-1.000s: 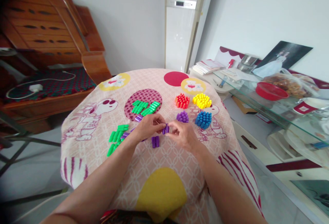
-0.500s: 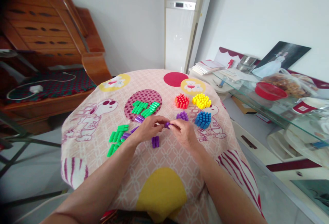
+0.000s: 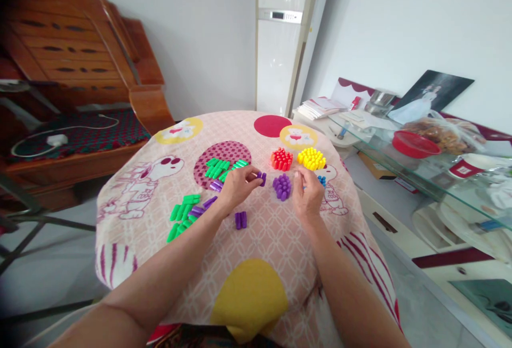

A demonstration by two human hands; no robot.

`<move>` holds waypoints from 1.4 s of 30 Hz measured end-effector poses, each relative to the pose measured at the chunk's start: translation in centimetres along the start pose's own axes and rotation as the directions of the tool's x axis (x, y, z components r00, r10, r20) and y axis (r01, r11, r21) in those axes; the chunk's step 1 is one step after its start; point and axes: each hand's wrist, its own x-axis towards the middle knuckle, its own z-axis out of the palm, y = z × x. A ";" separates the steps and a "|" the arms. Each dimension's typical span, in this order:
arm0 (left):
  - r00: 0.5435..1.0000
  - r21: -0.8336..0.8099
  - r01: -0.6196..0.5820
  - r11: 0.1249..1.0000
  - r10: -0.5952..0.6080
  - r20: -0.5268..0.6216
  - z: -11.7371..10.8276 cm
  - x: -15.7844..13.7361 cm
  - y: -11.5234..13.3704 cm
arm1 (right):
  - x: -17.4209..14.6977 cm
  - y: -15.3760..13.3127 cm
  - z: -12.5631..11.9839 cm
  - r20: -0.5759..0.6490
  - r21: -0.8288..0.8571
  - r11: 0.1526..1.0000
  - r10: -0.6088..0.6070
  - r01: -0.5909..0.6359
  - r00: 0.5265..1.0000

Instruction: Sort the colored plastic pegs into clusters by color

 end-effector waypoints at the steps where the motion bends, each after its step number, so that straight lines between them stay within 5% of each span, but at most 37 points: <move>1: 1.000 -0.001 0.004 1.000 -0.004 -0.012 0.2 0.5 0.1 | 0.0 0.0 0.1 0.006 0.009 1.000 -0.005 0.005 1.000; 11: 0.997 0.097 0.017 0.995 -0.009 -0.082 4.0 3.1 -0.3 | -0.7 1.6 2.5 0.278 0.228 0.951 0.141 -0.208 0.950; 28: 0.985 -0.021 -0.141 0.990 0.142 0.094 5.6 3.0 -1.2 | -1.5 3.0 3.3 0.244 0.221 0.920 0.269 -0.323 0.932; 32: 0.991 0.013 -0.118 0.993 0.117 0.067 3.6 3.0 -0.9 | -1.6 2.9 3.2 0.245 0.227 0.914 0.280 -0.336 0.928; 36: 0.993 0.090 -0.104 0.991 0.098 0.064 -1.3 2.6 -0.4 | -1.6 2.7 3.1 0.272 0.248 0.909 0.268 -0.336 0.924; 39: 0.967 0.213 -0.140 0.967 0.088 0.238 -4.5 0.8 -0.3 | -1.6 2.6 3.0 0.275 0.249 0.910 0.263 -0.333 0.925; 42: 0.870 0.292 -0.269 0.918 0.102 0.483 -5.5 -2.3 -0.5 | -1.6 2.7 3.1 0.260 0.238 0.904 0.294 -0.356 0.920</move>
